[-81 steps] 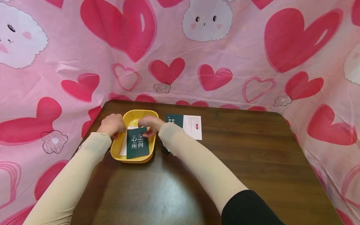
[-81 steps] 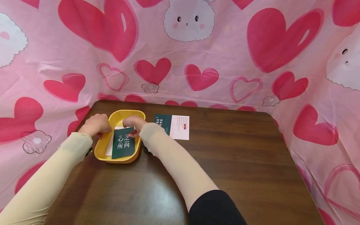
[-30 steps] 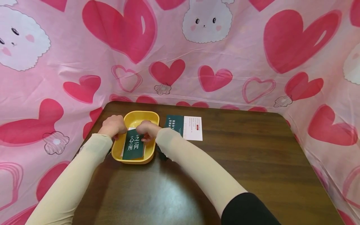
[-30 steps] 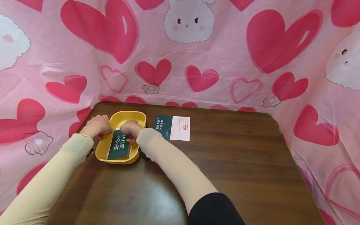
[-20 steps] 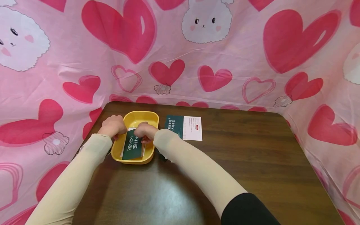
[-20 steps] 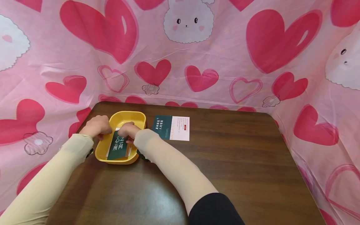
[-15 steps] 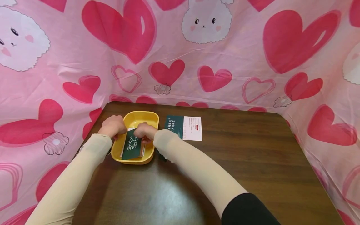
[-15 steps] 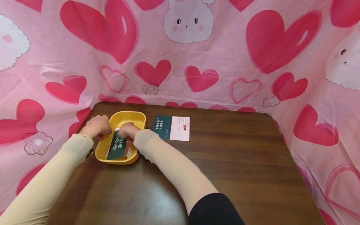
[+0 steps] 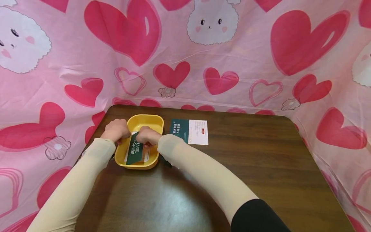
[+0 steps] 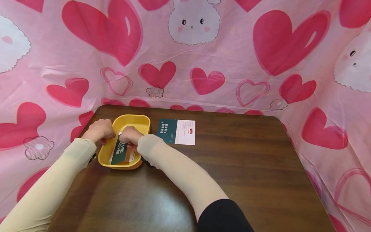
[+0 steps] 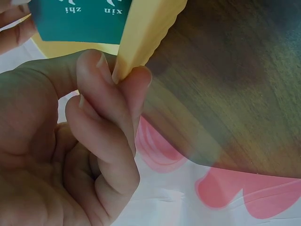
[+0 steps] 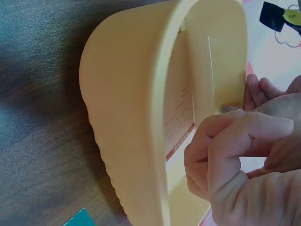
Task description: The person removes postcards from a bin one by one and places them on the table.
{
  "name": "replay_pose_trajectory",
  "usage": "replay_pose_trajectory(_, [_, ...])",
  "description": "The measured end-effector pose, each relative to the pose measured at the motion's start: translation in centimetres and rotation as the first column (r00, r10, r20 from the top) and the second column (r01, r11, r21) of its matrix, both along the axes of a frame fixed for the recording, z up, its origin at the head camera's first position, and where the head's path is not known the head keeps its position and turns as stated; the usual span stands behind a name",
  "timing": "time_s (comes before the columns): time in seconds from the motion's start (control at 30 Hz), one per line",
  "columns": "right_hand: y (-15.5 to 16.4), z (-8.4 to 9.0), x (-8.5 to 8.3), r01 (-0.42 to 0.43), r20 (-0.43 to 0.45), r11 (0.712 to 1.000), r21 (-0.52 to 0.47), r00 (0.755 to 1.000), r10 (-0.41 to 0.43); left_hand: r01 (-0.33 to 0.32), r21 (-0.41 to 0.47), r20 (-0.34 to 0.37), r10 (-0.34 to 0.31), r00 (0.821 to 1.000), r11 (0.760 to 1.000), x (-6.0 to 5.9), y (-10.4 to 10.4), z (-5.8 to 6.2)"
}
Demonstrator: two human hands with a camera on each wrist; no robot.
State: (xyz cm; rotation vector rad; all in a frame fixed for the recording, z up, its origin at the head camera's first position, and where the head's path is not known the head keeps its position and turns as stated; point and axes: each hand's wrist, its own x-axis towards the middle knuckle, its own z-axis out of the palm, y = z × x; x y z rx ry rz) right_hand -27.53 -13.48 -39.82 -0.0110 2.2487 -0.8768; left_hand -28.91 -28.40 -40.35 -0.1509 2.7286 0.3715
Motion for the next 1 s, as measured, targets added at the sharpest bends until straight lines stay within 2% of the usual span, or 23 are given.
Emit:
replay_pose_trajectory(0.2, [0.7,0.0,0.4,0.032,-0.056,0.988,-0.154,0.998,-0.041,0.016,-0.017,-0.007,-0.016,1.0,1.0,0.0,0.0,0.1])
replay_pose_trajectory(0.47, [1.4,1.1,0.5,-0.002,-0.13,0.971,-0.238,0.991,-0.03,0.01,-0.021,-0.022,-0.011,1.0,1.0,-0.2,0.0,0.2])
replay_pose_trajectory(0.63, [2.4,1.5,0.4,0.009,-0.13,0.953,-0.302,0.99,-0.051,-0.015,0.004,0.008,0.015,1.0,1.0,-0.2,0.1,0.1])
replay_pose_trajectory(1.0, [4.1,1.3,-0.3,0.039,-0.162,0.954,-0.298,0.983,-0.091,-0.027,-0.009,0.001,0.027,1.0,1.0,0.1,0.2,-0.4])
